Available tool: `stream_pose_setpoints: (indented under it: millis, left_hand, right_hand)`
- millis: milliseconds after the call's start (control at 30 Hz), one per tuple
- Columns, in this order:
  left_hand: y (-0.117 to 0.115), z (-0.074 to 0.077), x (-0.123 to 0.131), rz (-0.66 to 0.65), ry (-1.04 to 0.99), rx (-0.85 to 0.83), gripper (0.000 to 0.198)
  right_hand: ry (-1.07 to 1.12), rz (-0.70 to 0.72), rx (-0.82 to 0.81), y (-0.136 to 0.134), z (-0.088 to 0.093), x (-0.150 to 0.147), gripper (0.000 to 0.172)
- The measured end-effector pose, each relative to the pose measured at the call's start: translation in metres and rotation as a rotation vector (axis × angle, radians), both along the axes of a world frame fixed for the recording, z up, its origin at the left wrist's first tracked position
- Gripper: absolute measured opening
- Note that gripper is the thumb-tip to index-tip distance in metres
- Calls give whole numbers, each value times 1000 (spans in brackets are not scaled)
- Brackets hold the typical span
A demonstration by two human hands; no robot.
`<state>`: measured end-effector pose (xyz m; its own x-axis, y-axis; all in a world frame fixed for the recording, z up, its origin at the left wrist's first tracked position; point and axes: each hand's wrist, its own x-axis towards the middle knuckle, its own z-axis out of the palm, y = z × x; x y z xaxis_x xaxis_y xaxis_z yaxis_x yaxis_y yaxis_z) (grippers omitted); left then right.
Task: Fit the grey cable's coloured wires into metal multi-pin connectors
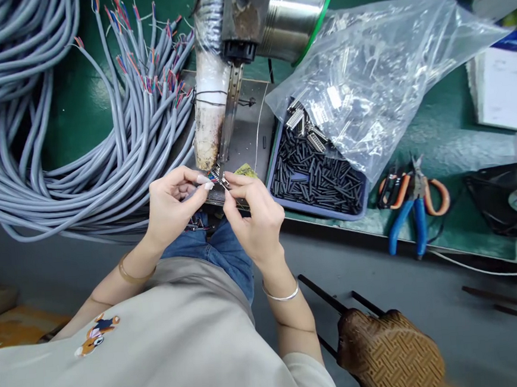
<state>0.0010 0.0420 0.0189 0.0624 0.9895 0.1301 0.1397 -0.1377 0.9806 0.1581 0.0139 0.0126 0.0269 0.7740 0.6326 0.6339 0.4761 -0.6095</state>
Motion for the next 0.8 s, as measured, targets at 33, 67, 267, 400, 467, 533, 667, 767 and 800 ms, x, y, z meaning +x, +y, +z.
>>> stream_pose_setpoints:
  millis: [33,67,267,400,467,533,667,767,800]
  left_hand:
    - [0,0,0,1,8,23,5]
    - [0,0,0,0,14,46,5]
    - [2,0,-2,-8,75,143,5]
    - [2,1,-2,-15,84,142,6]
    - [2,2,-2,-14,75,135,5]
    - [2,3,-2,-7,64,112,5]
    - [0,2,-1,-15,64,44,7]
    - [-1,0,0,-27,68,16,7]
    - [-2,0,0,-25,68,16,7]
  right_hand:
    - [6,0,7,1,0,0,14]
    - [10,-2,15,1,1,0,14]
    - [-1,-35,50,4,4,-2,15]
    - [-41,-43,78,5,5,-3,16]
    - [-69,-45,91,5,5,-3,16]
    - [-92,-54,97,4,4,-2,16]
    - [-106,-53,80,0,2,0,17]
    - [-119,-43,78,-2,1,2,20]
    - [-126,-46,80,-2,1,2,20]
